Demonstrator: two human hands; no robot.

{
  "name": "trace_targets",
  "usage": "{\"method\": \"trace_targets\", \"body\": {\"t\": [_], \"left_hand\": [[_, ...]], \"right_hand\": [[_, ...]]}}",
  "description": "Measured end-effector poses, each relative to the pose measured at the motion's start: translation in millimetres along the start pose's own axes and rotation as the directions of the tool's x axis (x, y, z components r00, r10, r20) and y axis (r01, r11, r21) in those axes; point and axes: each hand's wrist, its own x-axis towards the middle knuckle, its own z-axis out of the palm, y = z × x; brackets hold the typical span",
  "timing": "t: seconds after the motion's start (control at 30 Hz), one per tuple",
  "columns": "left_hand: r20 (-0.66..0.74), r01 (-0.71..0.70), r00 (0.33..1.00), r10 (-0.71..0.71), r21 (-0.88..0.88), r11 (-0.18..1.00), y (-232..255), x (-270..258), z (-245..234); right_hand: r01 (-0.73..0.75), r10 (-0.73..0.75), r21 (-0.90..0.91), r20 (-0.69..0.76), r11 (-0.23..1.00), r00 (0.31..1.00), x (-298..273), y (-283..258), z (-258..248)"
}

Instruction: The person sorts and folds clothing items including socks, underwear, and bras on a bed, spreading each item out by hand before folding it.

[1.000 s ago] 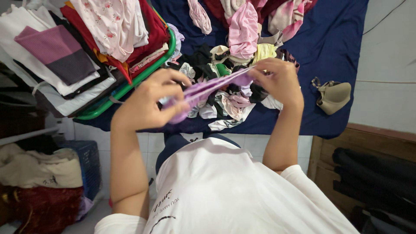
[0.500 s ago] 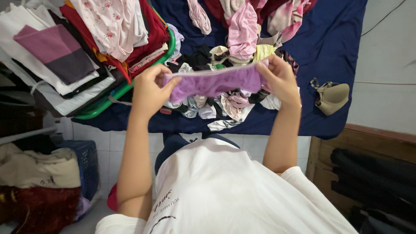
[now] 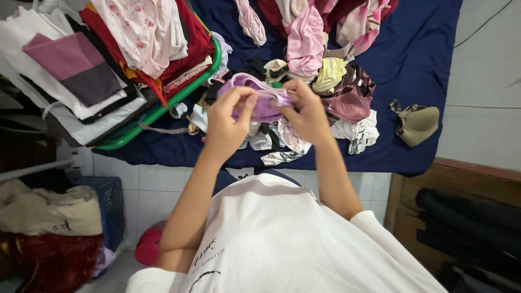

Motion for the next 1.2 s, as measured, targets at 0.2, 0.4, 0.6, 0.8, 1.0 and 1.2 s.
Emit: {"method": "trace_targets", "body": {"t": [0.2, 0.4, 0.6, 0.8, 1.0, 1.2], "left_hand": [[0.23, -0.436, 0.892, 0.388, 0.22, 0.873, 23.6, 6.3, -21.3], [0.376, -0.426, 0.88, 0.29, 0.355, 0.832, 4.7, 7.0, -15.0], [0.467, -0.52, 0.849, 0.248, 0.652, 0.552, 4.5, 4.1, -5.8], [0.466, -0.463, 0.876, 0.125, 0.742, 0.484, 16.3, 2.3, -2.6], [0.407, -0.518, 0.847, 0.342, 0.482, 0.707, 16.1, 10.7, -29.7], [0.417, -0.42, 0.865, 0.279, 0.297, 0.858, 5.3, 5.3, -21.6]], "right_hand": [[0.088, -0.077, -0.239, 0.053, 0.967, 0.996, -7.1, -0.5, -26.6], [0.198, -0.172, -0.278, 0.117, 0.94, 0.978, -10.8, -10.2, -34.6], [0.28, -0.196, -0.378, 0.247, 0.882, 0.949, -8.7, -28.6, -36.3], [0.233, -0.152, -0.443, 0.21, 0.866, 0.966, -8.8, -30.8, -38.5], [0.045, -0.035, -0.466, 0.031, 0.883, 0.999, -9.2, -21.4, -49.8], [0.195, -0.172, -0.319, 0.1, 0.927, 0.98, -5.9, -18.2, -45.3]]}}
